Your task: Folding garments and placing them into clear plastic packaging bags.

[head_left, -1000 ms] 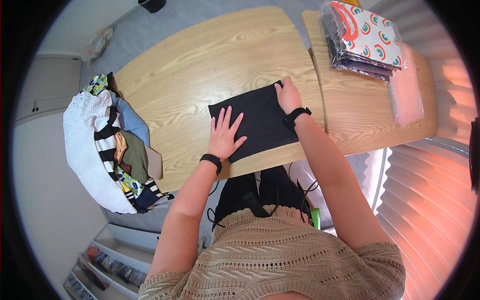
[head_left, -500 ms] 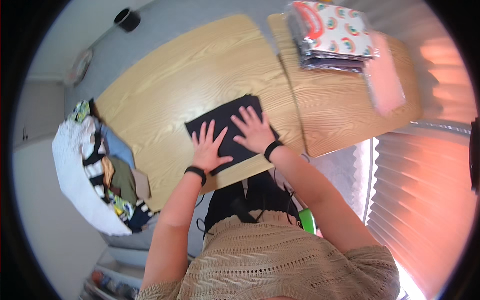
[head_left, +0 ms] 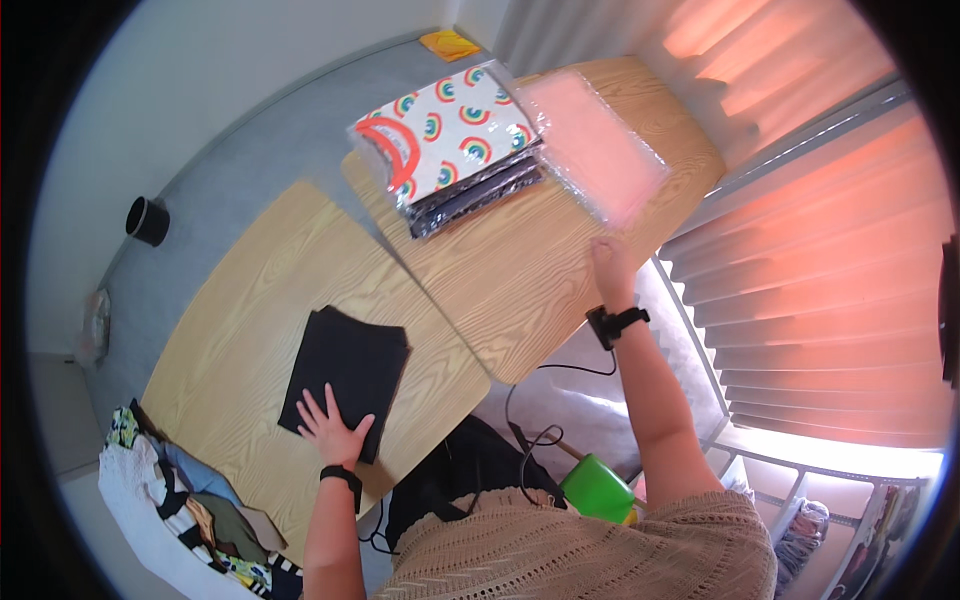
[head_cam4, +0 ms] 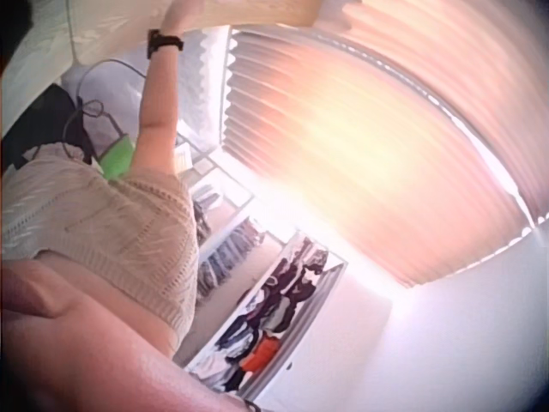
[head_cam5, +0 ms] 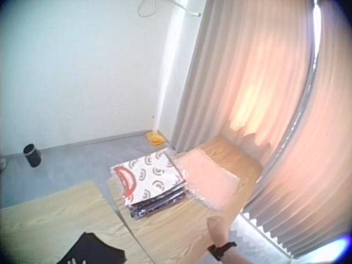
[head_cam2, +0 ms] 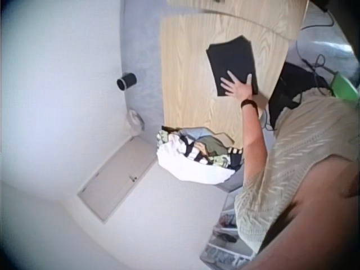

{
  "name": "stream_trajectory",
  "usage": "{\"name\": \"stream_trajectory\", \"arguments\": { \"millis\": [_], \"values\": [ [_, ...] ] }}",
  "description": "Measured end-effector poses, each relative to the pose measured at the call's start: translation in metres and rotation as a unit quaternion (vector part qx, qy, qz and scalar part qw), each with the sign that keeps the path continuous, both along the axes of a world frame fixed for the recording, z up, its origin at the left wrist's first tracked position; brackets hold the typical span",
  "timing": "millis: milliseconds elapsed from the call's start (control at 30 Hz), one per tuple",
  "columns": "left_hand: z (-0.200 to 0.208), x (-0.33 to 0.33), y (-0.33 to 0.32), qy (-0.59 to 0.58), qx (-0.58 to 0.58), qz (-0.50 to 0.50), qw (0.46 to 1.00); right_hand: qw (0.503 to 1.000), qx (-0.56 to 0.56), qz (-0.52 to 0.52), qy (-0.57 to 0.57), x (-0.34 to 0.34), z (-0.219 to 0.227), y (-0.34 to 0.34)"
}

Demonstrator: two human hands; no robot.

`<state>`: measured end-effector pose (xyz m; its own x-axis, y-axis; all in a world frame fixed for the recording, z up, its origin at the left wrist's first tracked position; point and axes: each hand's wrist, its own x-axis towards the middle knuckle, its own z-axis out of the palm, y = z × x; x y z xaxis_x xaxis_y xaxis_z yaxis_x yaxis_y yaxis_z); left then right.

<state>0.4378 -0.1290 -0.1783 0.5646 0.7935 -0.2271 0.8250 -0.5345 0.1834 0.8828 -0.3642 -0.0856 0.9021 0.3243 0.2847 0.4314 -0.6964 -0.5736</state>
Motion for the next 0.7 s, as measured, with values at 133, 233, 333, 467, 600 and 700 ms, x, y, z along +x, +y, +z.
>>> {"name": "stream_trajectory", "arguments": {
  "millis": [133, 233, 333, 467, 600, 700],
  "values": [
    [-0.009, 0.007, 0.0, 0.027, 0.013, 0.007, 1.0, 0.993, -0.077, -0.09, -0.028, 0.081, -0.028, -0.028],
    [-0.006, 0.005, 0.002, 0.041, 0.005, 0.009, 0.999, 0.987, -0.127, -0.081, -0.061, 0.118, -0.05, -0.028],
    [-0.006, 0.006, 0.003, 0.043, 0.001, 0.01, 0.999, 0.963, -0.24, -0.044, -0.118, 0.146, -0.069, -0.026],
    [-0.007, 0.006, 0.003, 0.047, 0.002, 0.008, 0.999, 0.893, -0.439, -0.032, -0.09, 0.173, -0.078, -0.013],
    [-0.007, 0.009, 0.002, 0.047, 0.005, 0.005, 0.999, 0.921, -0.37, -0.034, -0.116, 0.183, -0.086, -0.019],
    [-0.005, 0.008, 0.002, 0.048, 0.009, 0.007, 0.999, 0.944, -0.311, -0.043, -0.103, 0.176, -0.078, -0.012]
  ]
}}
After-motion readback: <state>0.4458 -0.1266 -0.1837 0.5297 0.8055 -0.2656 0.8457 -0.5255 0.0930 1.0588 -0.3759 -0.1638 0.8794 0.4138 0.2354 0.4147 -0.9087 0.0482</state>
